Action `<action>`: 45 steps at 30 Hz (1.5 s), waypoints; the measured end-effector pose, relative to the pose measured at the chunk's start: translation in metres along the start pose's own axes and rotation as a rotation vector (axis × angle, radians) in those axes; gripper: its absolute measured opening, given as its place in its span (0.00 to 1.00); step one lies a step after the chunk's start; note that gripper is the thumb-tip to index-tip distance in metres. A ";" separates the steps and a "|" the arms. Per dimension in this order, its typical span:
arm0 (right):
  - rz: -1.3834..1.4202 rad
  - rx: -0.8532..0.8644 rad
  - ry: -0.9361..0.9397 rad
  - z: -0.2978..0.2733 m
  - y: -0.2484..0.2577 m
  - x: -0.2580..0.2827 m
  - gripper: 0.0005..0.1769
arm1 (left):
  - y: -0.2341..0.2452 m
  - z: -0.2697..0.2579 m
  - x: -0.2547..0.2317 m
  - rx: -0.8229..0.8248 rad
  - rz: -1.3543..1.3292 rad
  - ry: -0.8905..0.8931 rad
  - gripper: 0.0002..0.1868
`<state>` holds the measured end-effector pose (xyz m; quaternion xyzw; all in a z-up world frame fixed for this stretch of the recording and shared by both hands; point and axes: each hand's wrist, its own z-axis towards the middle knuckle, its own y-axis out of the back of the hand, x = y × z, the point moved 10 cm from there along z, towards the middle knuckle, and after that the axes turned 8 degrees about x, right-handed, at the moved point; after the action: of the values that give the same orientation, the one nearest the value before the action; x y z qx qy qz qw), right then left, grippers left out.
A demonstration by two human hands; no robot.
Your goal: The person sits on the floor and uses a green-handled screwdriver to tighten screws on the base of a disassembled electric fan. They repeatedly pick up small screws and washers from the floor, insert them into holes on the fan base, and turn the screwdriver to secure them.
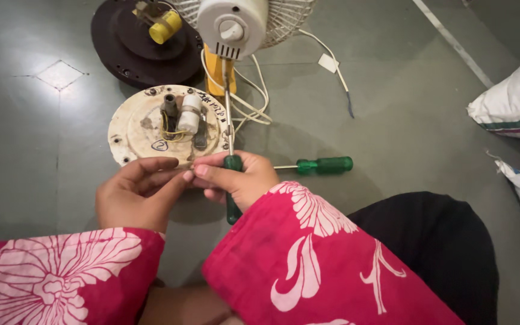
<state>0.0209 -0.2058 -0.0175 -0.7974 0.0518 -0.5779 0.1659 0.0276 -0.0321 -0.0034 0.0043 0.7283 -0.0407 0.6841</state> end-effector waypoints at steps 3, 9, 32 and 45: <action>-0.144 -0.041 0.046 0.003 0.002 0.004 0.12 | 0.002 0.004 0.023 0.016 -0.131 0.102 0.18; -0.140 -0.011 0.093 0.008 -0.003 0.007 0.10 | 0.000 0.007 0.069 0.027 -0.483 0.345 0.18; -0.119 0.021 -0.083 0.015 0.000 -0.006 0.12 | -0.003 0.019 0.065 0.121 -0.420 0.150 0.16; -0.538 -0.036 0.203 0.002 -0.022 0.036 0.06 | -0.004 0.026 0.080 0.186 -0.488 0.230 0.12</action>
<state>0.0320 -0.1943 0.0217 -0.7233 -0.1348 -0.6771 -0.0134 0.0477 -0.0415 -0.0849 -0.1036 0.7738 -0.2700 0.5636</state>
